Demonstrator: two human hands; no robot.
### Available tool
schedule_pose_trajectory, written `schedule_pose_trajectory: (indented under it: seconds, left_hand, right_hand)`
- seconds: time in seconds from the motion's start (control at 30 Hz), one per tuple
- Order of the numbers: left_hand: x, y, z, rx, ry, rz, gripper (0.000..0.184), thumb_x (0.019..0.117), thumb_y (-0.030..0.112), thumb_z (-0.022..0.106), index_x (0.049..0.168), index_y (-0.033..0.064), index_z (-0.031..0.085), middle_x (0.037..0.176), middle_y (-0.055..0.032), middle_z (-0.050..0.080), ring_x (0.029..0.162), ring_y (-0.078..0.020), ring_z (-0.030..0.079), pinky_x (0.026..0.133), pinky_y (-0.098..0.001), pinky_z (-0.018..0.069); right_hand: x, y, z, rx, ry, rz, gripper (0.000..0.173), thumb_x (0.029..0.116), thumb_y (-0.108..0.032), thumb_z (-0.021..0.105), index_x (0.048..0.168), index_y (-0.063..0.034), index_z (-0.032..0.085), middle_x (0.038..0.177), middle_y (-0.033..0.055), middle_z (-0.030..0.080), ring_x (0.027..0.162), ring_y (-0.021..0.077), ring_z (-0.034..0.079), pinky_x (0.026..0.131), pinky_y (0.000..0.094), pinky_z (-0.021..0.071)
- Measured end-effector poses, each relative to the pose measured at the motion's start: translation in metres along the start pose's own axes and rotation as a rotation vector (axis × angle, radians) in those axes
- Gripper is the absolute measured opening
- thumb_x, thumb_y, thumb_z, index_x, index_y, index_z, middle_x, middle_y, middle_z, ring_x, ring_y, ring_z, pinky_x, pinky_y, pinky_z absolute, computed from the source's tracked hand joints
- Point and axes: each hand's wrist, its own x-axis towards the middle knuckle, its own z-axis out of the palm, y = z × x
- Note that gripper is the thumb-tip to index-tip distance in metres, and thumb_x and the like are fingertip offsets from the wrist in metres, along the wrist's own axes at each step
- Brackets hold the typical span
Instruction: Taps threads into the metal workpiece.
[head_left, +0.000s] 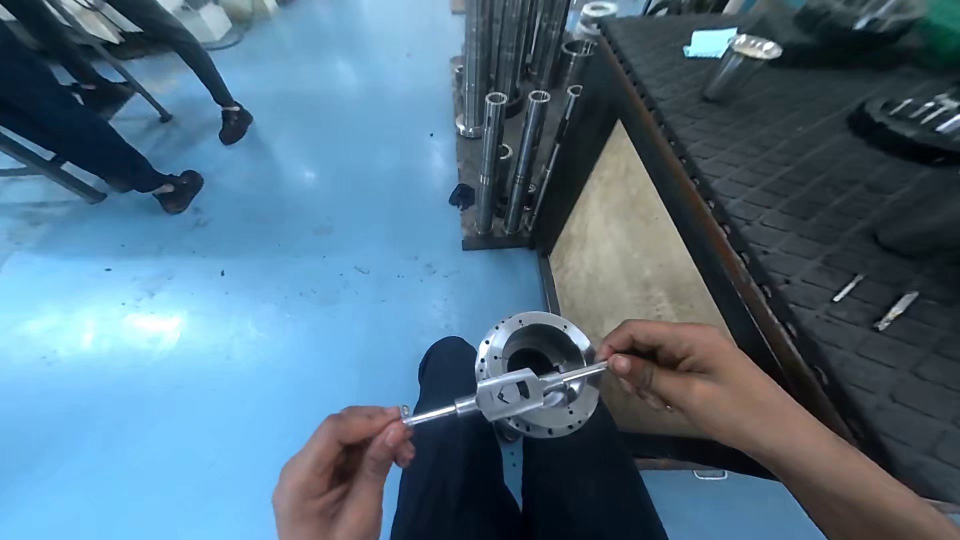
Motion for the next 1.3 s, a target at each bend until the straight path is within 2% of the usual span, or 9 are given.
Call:
schedule_pose_trajectory:
  seconds: [0.23,0.3,0.4,0.47,0.77,0.93,1.07,1.2,1.3]
  left_hand:
    - [0.013,-0.012,-0.001,0.024,0.006,0.036,0.012,0.1021,0.026,0.064,0.109,0.0191,0.07,0.089,0.0048,0.073,0.068,-0.0052,0.07,0.062,-0.0177,0.0604]
    - [0.024,-0.018,-0.002,0.003,-0.004,0.027,0.012,0.1017,0.028,0.064,0.108,0.0188,0.071,0.085,0.0033,0.072,0.065,-0.0068,0.069,0.06,-0.0193,0.0604]
    - [0.043,-0.028,0.0,-0.058,-0.041,0.008,0.011,0.1008,0.027,0.066,0.108,0.02,0.071,0.084,0.0037,0.072,0.064,-0.0063,0.068,0.061,-0.0201,0.0598]
    - [0.049,-0.032,0.002,-0.1,-0.058,0.005,0.011,0.1001,0.027,0.067,0.108,0.0207,0.071,0.086,0.0034,0.071,0.065,-0.0065,0.068,0.062,-0.0201,0.0601]
    - [0.02,-0.019,0.002,-0.092,0.026,0.016,0.009,0.1014,0.024,0.066,0.106,0.0173,0.07,0.089,0.0023,0.072,0.067,-0.0069,0.069,0.061,-0.0198,0.0606]
    - [-0.014,-0.008,0.011,-0.036,0.076,0.068,0.011,0.1023,0.025,0.064,0.111,0.0222,0.07,0.097,0.0075,0.072,0.073,-0.0035,0.07,0.063,-0.0181,0.0608]
    - [-0.055,0.013,0.017,0.022,0.016,0.025,0.015,0.1015,0.017,0.066,0.117,0.0192,0.068,0.107,0.007,0.07,0.084,-0.0024,0.071,0.071,-0.0188,0.0621]
    - [-0.062,0.015,0.018,0.035,-0.006,0.052,0.015,0.101,0.013,0.066,0.115,0.0137,0.068,0.105,0.0015,0.068,0.086,-0.0063,0.071,0.074,-0.0216,0.063]
    - [-0.05,0.009,0.013,0.058,0.01,0.061,0.013,0.1018,0.018,0.065,0.114,0.0174,0.068,0.104,0.0038,0.069,0.083,-0.0057,0.071,0.071,-0.0204,0.0626]
  right_hand:
    - [-0.022,0.004,0.014,-0.301,0.137,-0.204,0.017,0.0989,-0.028,0.055,0.093,-0.0228,0.07,0.07,-0.0152,0.058,0.057,-0.0077,0.051,0.05,0.0094,0.0437]
    - [-0.037,0.005,0.019,-0.325,0.137,-0.207,0.023,0.1032,-0.03,0.053,0.096,-0.0168,0.07,0.073,-0.0093,0.06,0.06,-0.0045,0.053,0.053,0.0127,0.0461]
    - [-0.062,-0.014,0.028,-0.327,0.077,-0.128,0.027,0.1072,-0.022,0.053,0.102,-0.0015,0.07,0.079,0.0083,0.066,0.066,0.0085,0.06,0.061,0.0232,0.0515]
    - [-0.068,-0.019,0.031,-0.33,0.073,-0.106,0.027,0.1078,-0.022,0.053,0.104,0.0001,0.069,0.082,0.0107,0.067,0.069,0.01,0.062,0.063,0.0234,0.0531]
    - [-0.033,0.004,0.014,-0.481,0.145,-0.293,0.026,0.1045,-0.034,0.053,0.098,-0.0176,0.071,0.081,-0.0106,0.064,0.068,-0.0065,0.057,0.061,0.0104,0.0489]
    - [-0.003,-0.001,0.001,-0.619,0.134,-0.431,0.024,0.1021,-0.03,0.053,0.093,-0.0161,0.071,0.08,-0.01,0.061,0.069,-0.0044,0.056,0.061,0.0123,0.0488]
    - [0.046,-0.002,-0.006,-0.658,0.015,-0.563,0.024,0.1023,-0.025,0.055,0.097,-0.0103,0.073,0.083,-0.0026,0.065,0.073,0.0061,0.063,0.065,0.0216,0.0533]
    - [0.067,-0.003,-0.005,-0.622,-0.048,-0.602,0.022,0.1017,-0.024,0.056,0.097,-0.0112,0.074,0.085,-0.0036,0.066,0.074,0.004,0.062,0.067,0.0188,0.053]
    - [0.052,-0.003,-0.01,-0.628,-0.04,-0.58,0.022,0.1015,-0.024,0.056,0.096,-0.0121,0.073,0.085,-0.0056,0.065,0.075,0.0008,0.061,0.068,0.0159,0.052]
